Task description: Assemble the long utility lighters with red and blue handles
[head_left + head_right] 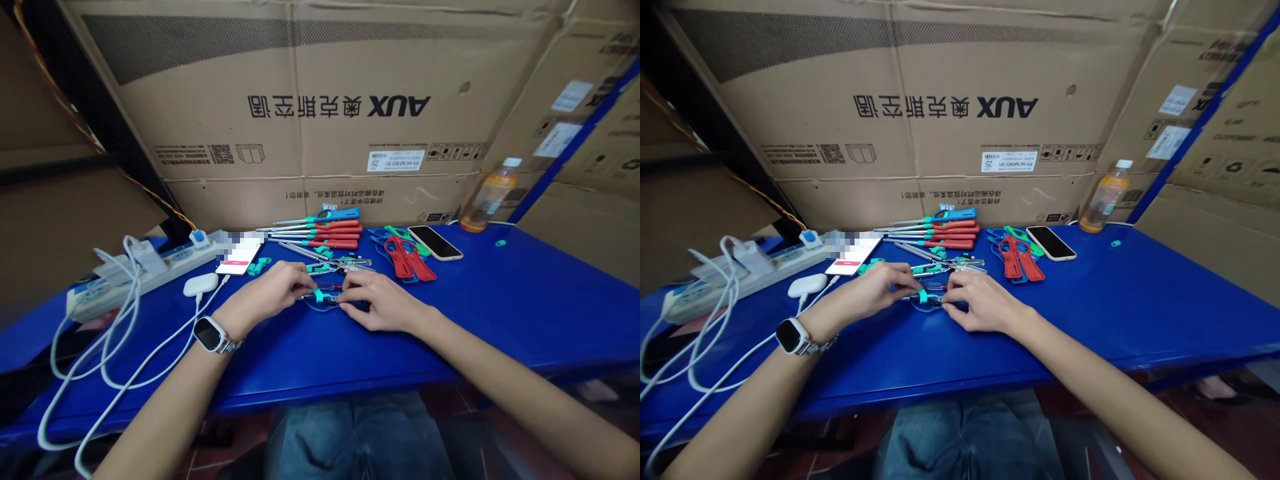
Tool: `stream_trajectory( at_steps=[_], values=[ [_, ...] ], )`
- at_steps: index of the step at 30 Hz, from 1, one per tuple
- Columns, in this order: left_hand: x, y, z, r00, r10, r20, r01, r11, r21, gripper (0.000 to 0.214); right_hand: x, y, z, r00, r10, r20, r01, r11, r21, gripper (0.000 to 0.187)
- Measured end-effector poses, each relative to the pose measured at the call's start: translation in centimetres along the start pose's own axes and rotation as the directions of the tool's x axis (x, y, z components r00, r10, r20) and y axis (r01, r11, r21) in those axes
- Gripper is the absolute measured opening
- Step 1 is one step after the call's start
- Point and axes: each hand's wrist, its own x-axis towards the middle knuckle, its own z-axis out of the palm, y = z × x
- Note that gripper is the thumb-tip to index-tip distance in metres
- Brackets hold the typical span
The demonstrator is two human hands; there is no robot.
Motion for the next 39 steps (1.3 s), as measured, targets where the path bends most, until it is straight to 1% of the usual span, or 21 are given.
stream_trajectory(
  at_steps=[2,4,10,13,17,23,27,31,34,36,39],
  values=[
    [-0.1,0.1,0.2,1.0,-0.016,0.014,0.016,1.0,0.014,0.018,-0.3,-0.2,0.0,0.999,-0.026,0.023,0.028,0.998,-0.053,0.02],
    [-0.1,0.4,0.2,0.999,-0.031,0.018,0.03,0.999,0.03,0.018,-0.4,-0.4,0.1,0.999,-0.018,0.031,0.02,0.999,-0.051,0.022],
    [0.2,1.2,0.3,0.997,-0.048,0.063,0.045,0.997,0.057,0.02,-0.1,-0.5,0.1,0.999,0.037,0.028,-0.039,0.996,0.076,0.024],
    [0.4,1.4,0.6,0.999,-0.029,0.042,0.028,0.999,0.029,0.019,-0.1,-0.5,0.1,0.999,0.04,0.019,-0.042,0.992,0.122,0.024],
    [0.7,1.6,0.9,1.0,-0.019,0.016,0.019,1.0,0.0,0.018,-0.2,-0.4,0.2,0.999,0.049,0.023,-0.052,0.988,0.144,0.023],
    [0.7,1.6,1.1,0.998,-0.06,0.001,0.06,0.992,-0.109,0.011,-0.3,-0.3,0.0,0.997,0.066,0.033,-0.07,0.987,0.148,0.019],
    [0.7,1.3,1.1,0.997,-0.079,0.005,0.079,0.98,-0.184,0.008,0.1,-0.9,0.3,0.991,0.131,0.009,-0.131,0.987,0.096,0.018],
    [0.8,0.9,1.5,0.997,-0.072,0.024,0.075,0.977,-0.2,0.006,1.5,-2.2,1.4,0.962,0.264,-0.068,-0.267,0.963,-0.044,0.019],
    [0.7,0.6,1.5,0.998,-0.061,0.023,0.064,0.979,-0.192,0.007,2.5,-2.8,2.3,0.956,0.289,-0.048,-0.293,0.948,-0.122,0.014],
    [0.5,0.5,1.1,0.997,-0.069,0.028,0.073,0.978,-0.195,0.006,2.8,-3.0,2.7,0.956,0.292,-0.031,-0.294,0.947,-0.131,0.01],
    [0.0,0.5,0.3,0.998,-0.054,0.024,0.057,0.983,-0.175,0.006,2.8,-3.0,3.1,0.945,0.321,-0.054,-0.325,0.942,-0.082,0.007]
  ],
)
